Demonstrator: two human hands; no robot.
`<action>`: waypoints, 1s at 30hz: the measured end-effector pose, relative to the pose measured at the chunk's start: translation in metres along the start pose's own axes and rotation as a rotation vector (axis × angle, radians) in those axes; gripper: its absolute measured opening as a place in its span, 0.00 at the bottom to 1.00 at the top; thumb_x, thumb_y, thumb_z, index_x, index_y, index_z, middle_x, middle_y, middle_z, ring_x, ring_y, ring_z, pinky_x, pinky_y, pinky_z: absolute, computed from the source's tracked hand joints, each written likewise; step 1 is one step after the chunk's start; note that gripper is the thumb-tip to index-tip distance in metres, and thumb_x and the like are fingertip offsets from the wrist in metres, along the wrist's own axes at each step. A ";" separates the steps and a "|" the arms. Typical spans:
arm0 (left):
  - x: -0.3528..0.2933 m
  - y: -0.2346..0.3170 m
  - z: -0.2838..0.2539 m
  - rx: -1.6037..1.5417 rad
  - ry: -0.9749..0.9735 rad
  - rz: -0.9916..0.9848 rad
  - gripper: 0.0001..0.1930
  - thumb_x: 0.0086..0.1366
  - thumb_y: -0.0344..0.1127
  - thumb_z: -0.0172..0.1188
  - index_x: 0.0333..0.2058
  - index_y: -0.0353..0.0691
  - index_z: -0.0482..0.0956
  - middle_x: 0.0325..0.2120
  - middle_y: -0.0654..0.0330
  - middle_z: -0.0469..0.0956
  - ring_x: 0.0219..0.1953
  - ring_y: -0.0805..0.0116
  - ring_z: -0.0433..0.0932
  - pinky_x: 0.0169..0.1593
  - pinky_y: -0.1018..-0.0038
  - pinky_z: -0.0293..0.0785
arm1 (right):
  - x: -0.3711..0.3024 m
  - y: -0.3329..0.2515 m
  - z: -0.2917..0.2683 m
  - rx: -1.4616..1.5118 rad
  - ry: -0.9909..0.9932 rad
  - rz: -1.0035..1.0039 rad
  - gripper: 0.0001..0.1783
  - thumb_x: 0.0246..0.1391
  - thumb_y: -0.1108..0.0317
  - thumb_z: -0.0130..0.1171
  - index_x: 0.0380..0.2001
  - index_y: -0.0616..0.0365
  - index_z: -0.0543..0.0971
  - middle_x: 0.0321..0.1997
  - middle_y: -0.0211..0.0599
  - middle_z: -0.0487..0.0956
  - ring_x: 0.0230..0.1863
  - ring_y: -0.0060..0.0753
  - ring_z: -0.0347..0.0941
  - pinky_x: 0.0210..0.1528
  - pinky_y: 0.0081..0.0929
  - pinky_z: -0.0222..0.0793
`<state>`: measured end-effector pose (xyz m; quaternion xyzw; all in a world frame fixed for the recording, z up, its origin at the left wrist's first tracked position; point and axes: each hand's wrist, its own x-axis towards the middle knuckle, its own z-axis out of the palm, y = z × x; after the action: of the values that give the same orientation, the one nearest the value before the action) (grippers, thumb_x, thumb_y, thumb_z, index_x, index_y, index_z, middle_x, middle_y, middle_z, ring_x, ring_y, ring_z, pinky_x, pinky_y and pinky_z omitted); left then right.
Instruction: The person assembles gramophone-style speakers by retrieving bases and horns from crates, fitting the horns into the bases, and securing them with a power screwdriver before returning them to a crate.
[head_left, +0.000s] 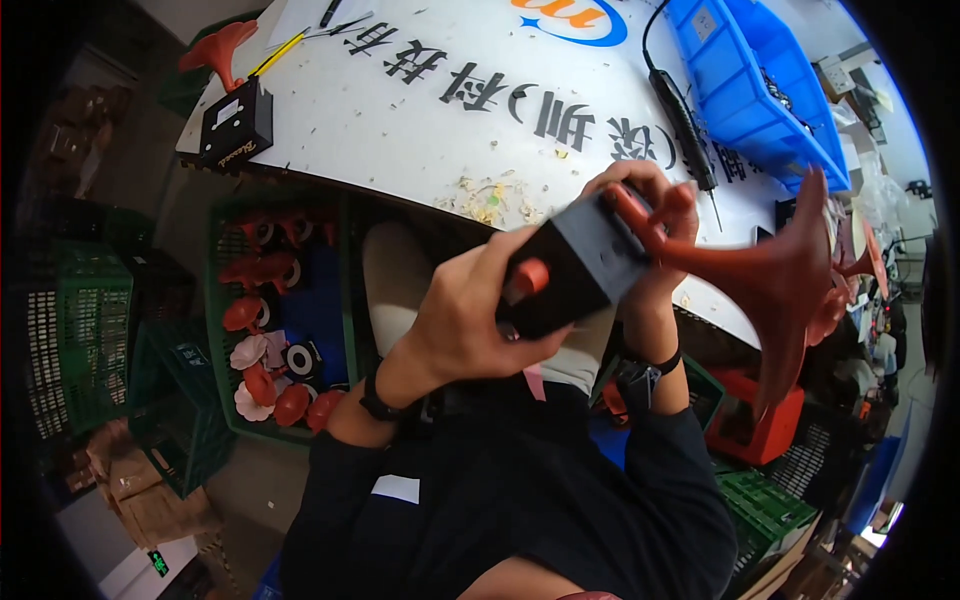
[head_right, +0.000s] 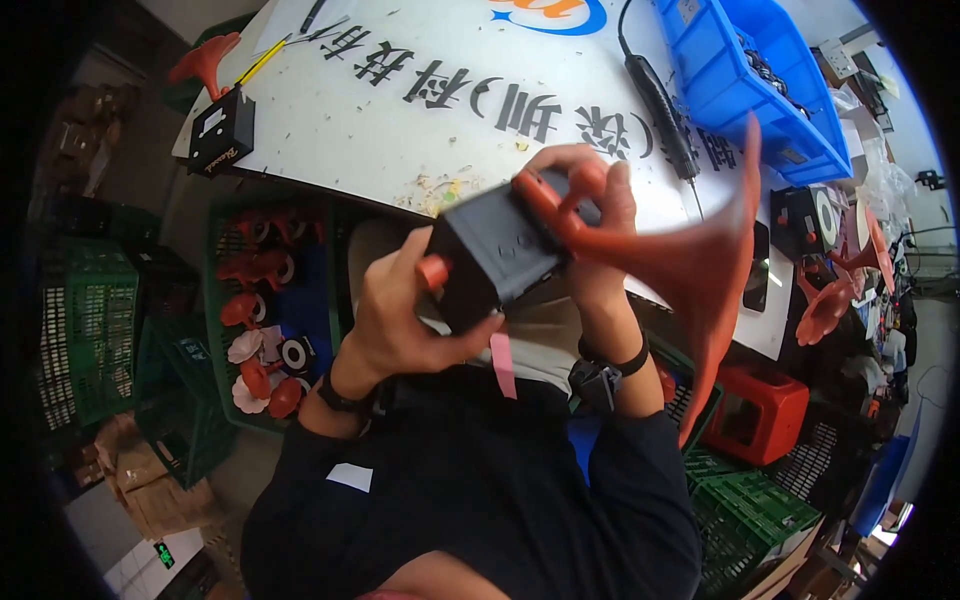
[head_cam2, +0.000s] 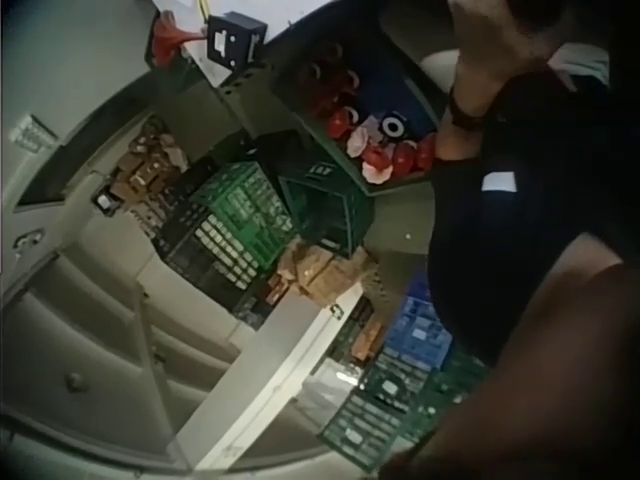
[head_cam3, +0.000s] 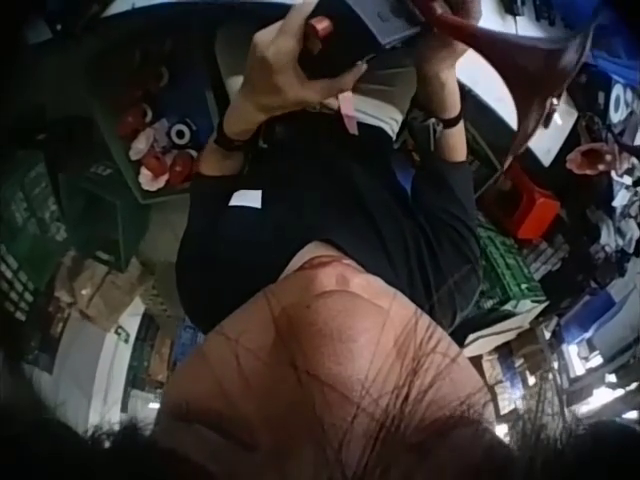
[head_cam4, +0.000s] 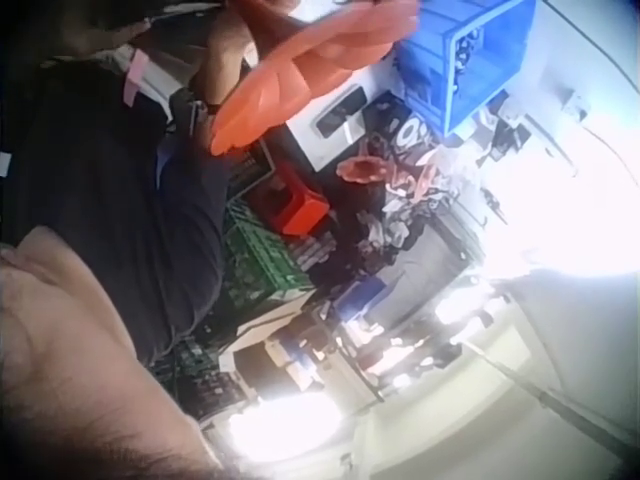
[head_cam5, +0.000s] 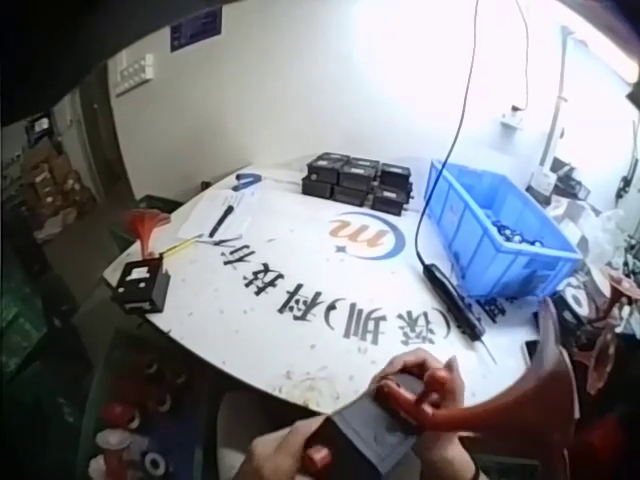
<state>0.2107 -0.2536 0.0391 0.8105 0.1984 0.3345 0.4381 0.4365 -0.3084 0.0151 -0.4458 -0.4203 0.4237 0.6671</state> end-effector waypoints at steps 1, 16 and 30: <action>0.002 0.001 -0.005 -0.026 -0.013 -0.085 0.42 0.48 0.37 0.80 0.60 0.31 0.70 0.43 0.43 0.81 0.41 0.43 0.85 0.45 0.61 0.83 | -0.003 0.004 -0.003 0.073 0.056 0.001 0.43 0.69 0.31 0.38 0.45 0.69 0.74 0.41 0.51 0.81 0.42 0.44 0.81 0.49 0.39 0.79; 0.008 0.011 0.001 0.220 0.096 0.183 0.48 0.45 0.33 0.80 0.63 0.28 0.61 0.52 0.39 0.72 0.52 0.36 0.76 0.53 0.57 0.78 | 0.016 0.045 0.025 0.763 -0.046 0.034 0.64 0.53 0.09 0.30 0.45 0.72 0.75 0.42 0.51 0.79 0.44 0.49 0.78 0.51 0.39 0.75; 0.016 0.022 0.021 0.153 0.025 0.229 0.41 0.48 0.36 0.79 0.55 0.30 0.63 0.46 0.49 0.70 0.48 0.57 0.75 0.50 0.64 0.74 | -0.020 -0.002 0.024 0.230 0.150 -0.050 0.56 0.68 0.23 0.22 0.70 0.65 0.68 0.68 0.42 0.75 0.69 0.35 0.69 0.73 0.35 0.60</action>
<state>0.2377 -0.2679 0.0549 0.8546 0.1351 0.3760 0.3315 0.4085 -0.3216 0.0189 -0.3863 -0.3291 0.4176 0.7537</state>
